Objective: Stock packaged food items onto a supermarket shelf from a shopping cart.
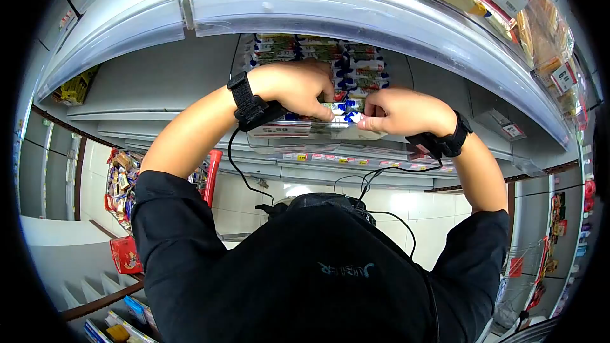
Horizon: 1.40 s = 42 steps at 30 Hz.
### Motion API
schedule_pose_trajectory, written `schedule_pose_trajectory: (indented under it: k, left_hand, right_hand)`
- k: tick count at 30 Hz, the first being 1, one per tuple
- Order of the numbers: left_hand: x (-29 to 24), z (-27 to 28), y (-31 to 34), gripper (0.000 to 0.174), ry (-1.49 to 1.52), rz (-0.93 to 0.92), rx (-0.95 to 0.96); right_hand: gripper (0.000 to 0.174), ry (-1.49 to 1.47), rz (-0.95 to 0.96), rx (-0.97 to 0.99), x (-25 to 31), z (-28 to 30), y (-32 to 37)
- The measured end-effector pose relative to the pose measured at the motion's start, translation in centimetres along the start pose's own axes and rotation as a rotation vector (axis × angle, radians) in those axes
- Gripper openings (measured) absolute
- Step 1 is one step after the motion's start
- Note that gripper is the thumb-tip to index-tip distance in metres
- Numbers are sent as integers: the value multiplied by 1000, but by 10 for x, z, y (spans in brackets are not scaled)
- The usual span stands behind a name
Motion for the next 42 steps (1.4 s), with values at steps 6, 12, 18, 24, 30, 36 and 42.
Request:
schedule_pose_trajectory:
  k: [6, 12, 18, 24, 30, 36, 42]
  left_hand:
    - [-20, 13, 41, 41, 305, -86, -312]
    - [-55, -13, 128, 28, 613, -205, -771]
    - [-115, -151, 217, 14, 970, 76, -1215]
    - [-230, -284, 333, 10, 962, 642, -1749]
    - [-343, -349, 410, 9, 723, 887, -2175]
    - [-381, -410, 483, 9, 639, 1047, -2282]
    - [-405, -491, 604, 8, 487, 1207, -2327]
  right_hand:
    - [25, -88, 174, -586, 32, -10, 23]
    - [16, -149, 435, -876, 82, -56, 38]
    - [11, -483, 627, -832, 118, -136, 13]
    - [7, -724, 759, -587, 197, -205, -17]
    - [21, -771, 966, -377, 294, -245, -12]
    - [17, -832, 1030, -162, 422, -311, -8]
    - [13, -1064, 1063, 4, 601, -387, 11]
Point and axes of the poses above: each hand's wrist, its own y-axis away from the middle knuckle, its own z-axis out of the back of the hand, x = y × z, the point moved 1 cm from there along -y, towards the middle knuckle, and after that the axes turned 7 degrees about y, right-handed, at the moved point
